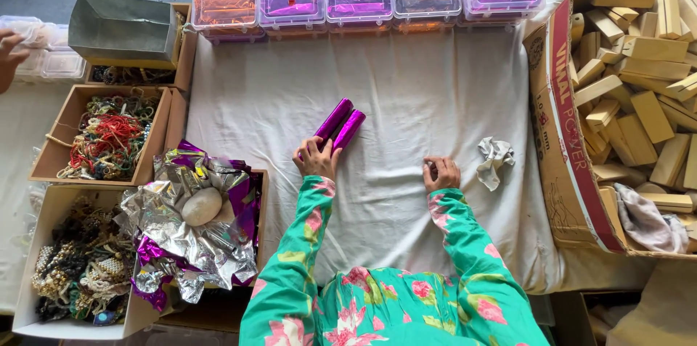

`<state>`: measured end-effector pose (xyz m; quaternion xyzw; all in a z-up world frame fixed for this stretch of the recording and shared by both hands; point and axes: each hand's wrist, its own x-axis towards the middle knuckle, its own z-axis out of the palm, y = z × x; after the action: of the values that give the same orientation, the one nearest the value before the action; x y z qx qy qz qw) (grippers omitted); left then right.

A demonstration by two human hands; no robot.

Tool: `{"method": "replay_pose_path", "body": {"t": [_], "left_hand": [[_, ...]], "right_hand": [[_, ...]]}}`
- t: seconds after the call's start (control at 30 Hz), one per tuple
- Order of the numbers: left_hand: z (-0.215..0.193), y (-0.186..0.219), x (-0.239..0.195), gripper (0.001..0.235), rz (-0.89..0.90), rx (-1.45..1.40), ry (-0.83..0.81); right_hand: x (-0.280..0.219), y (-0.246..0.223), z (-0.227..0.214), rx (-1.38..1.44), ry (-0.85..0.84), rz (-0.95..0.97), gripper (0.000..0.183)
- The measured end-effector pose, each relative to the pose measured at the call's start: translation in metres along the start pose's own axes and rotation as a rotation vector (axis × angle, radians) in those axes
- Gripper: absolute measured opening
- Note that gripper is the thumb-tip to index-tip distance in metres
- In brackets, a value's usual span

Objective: The person wraps small wooden blocks in purple foil, folding the material around each block to create a neat package. They then place the wrapped blocks into a clear plastic container on the table.

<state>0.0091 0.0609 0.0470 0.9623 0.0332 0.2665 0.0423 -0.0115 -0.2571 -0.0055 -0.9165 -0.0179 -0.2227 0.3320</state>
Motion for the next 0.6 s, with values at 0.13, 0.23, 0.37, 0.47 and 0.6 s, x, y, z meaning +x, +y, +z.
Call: {"method": "replay_pose_path", "body": {"t": [0.13,0.23,0.37,0.47,0.6], "left_hand": [[0.008,-0.005,0.000,0.032,0.011,-0.001,0.082],[0.009,-0.007,0.002,0.019,0.004,-0.004,0.094],[-0.010,-0.003,0.004,0.027,0.010,-0.080,0.084],[-0.016,-0.003,-0.001,0.039,0.024,-0.111,0.059],[-0.016,0.007,-0.012,0.041,0.028,-0.137,0.083]], "right_hand": [[0.000,0.003,0.000,0.009,0.009,-0.019,0.017],[-0.001,0.003,0.000,0.003,0.004,-0.040,0.017],[0.000,0.000,-0.002,0.002,0.001,-0.017,0.017],[0.000,0.002,0.000,0.001,-0.001,-0.021,0.017],[-0.001,0.004,0.000,0.005,-0.032,0.008,0.016]]}}
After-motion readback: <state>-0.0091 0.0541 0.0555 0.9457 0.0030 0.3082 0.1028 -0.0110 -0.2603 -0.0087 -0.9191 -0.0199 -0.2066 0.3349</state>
